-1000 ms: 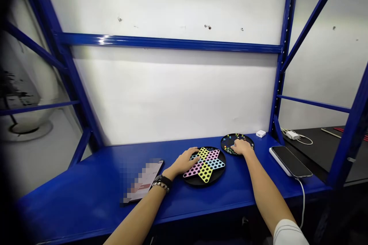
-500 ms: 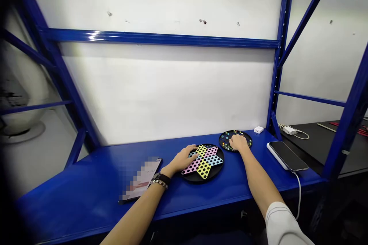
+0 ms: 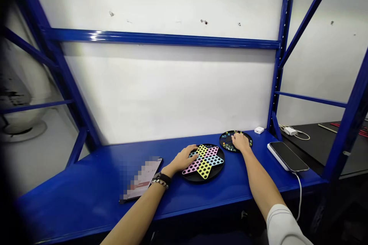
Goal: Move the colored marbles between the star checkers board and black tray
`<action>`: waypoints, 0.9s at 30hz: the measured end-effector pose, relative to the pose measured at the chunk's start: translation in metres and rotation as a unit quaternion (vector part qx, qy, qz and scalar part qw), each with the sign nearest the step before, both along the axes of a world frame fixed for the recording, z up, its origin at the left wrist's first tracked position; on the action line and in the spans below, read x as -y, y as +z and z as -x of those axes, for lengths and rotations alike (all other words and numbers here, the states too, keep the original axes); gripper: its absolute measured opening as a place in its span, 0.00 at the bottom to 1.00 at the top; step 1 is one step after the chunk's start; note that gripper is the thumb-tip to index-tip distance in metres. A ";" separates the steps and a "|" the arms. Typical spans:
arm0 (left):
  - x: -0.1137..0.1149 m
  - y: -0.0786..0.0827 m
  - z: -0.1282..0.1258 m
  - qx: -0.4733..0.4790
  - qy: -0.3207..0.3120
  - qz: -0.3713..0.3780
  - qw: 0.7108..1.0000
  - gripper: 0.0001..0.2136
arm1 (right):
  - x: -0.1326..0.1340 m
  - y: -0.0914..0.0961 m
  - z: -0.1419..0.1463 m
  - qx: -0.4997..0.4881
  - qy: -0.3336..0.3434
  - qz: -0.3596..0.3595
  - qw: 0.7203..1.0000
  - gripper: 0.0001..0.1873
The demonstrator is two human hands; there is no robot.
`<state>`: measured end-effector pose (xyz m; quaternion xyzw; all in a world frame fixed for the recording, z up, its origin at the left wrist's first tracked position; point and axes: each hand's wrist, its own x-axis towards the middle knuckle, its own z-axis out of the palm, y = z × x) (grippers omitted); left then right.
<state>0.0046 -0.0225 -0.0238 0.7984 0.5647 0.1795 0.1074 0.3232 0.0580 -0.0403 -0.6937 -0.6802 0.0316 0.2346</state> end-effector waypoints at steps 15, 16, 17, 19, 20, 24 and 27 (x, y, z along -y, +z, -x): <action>0.003 0.002 0.000 -0.009 0.000 0.002 1.000 0.24 | -0.015 0.014 0.001 -0.316 -0.022 -0.003 0.949 0.18; 0.003 0.002 0.000 -0.008 0.001 0.000 1.000 0.24 | -0.017 0.015 0.008 -0.267 -0.018 0.001 0.964 0.16; 0.004 0.002 0.000 -0.008 0.002 -0.001 1.000 0.23 | -0.019 0.015 0.015 -0.218 -0.014 0.008 0.976 0.14; 0.005 0.002 0.000 -0.009 0.004 -0.005 1.000 0.23 | -0.023 0.016 0.028 -0.124 -0.008 0.032 0.992 0.12; 0.006 0.002 -0.001 -0.010 0.005 -0.006 1.000 0.23 | -0.025 0.016 0.033 -0.082 -0.003 0.045 0.996 0.12; 0.006 0.002 -0.001 -0.019 0.005 -0.006 1.000 0.23 | -0.029 0.017 0.045 0.051 0.016 0.092 0.994 0.16; 0.004 -0.001 -0.001 -0.018 0.008 -0.007 1.000 0.23 | -0.030 0.018 0.047 0.110 0.014 0.108 0.988 0.18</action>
